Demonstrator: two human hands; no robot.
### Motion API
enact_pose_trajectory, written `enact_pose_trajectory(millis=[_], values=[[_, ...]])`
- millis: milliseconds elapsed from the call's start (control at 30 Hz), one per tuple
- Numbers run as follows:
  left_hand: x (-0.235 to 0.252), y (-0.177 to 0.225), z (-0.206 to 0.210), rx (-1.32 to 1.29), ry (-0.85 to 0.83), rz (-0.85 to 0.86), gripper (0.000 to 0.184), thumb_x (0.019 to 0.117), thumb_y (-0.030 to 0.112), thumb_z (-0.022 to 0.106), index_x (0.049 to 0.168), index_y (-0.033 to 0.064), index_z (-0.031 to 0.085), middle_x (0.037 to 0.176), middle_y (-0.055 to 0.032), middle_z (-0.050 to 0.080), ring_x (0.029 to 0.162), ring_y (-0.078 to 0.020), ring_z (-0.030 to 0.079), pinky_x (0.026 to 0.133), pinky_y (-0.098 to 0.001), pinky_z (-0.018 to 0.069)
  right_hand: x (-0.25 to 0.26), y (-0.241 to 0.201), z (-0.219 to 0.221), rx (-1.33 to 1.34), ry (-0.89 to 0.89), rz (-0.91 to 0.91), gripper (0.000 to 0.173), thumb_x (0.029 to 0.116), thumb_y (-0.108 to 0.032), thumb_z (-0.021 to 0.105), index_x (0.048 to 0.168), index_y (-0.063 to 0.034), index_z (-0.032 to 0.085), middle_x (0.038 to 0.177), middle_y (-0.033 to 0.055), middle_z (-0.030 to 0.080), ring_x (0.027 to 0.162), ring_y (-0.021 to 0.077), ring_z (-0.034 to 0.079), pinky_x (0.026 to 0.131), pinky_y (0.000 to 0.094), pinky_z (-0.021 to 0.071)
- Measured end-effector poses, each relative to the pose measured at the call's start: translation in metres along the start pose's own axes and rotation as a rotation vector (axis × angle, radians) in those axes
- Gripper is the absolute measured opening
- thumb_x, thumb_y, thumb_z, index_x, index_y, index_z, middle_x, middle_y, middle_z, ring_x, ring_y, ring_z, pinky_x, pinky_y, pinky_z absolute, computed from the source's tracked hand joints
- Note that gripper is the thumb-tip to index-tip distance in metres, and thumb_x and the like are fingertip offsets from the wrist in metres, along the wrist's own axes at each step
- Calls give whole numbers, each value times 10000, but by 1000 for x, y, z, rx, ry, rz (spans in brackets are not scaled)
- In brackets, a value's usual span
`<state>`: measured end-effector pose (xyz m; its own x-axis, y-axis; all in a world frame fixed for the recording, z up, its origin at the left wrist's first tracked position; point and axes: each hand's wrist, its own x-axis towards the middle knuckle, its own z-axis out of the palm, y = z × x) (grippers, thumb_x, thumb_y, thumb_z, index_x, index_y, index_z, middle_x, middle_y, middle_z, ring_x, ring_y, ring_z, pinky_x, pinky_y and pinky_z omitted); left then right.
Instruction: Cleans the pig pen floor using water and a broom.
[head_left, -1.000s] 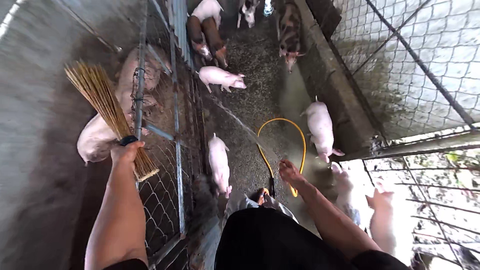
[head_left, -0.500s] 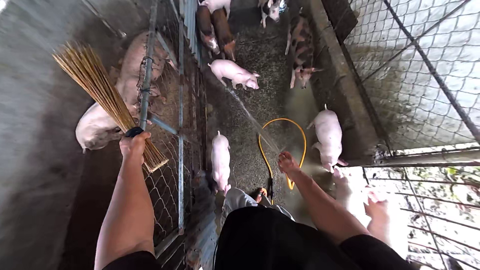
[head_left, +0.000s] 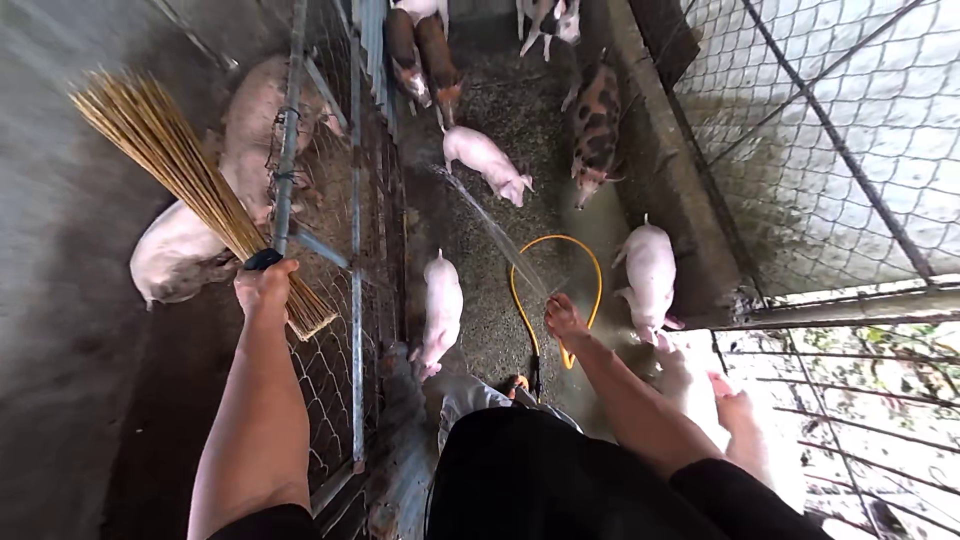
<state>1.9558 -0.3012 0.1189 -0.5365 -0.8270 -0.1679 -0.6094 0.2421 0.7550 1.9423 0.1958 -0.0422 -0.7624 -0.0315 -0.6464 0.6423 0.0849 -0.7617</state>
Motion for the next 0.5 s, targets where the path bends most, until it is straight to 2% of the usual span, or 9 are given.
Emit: enact_pose_trajectory(millis=[233,333,500], values=[[3,-2,1,28,3,2,563,776,261,808,1287,87,650,1272,-212,658,1198,-387,612,958,-673,471,-3,-4,4,100,-16,-9,179,1111,-202,397,1219,-83,476,627,-38,377,445,75,374,421,244,377],[-3,8,0,35,0,-18,546,819,224,802,1306,43,635,1313,-245,627,1242,-401,578,1009,-664,435,-3,-9,5,124,-6,-14,157,1111,-193,393,1181,-81,477,622,-37,383,436,72,377,414,236,379],[-4,8,1,57,21,-27,602,811,234,811,1336,27,605,1327,-252,617,1265,-409,564,1022,-664,425,-1,-3,5,137,15,36,152,1113,-183,377,1174,-76,467,626,-33,381,436,76,373,415,240,375]])
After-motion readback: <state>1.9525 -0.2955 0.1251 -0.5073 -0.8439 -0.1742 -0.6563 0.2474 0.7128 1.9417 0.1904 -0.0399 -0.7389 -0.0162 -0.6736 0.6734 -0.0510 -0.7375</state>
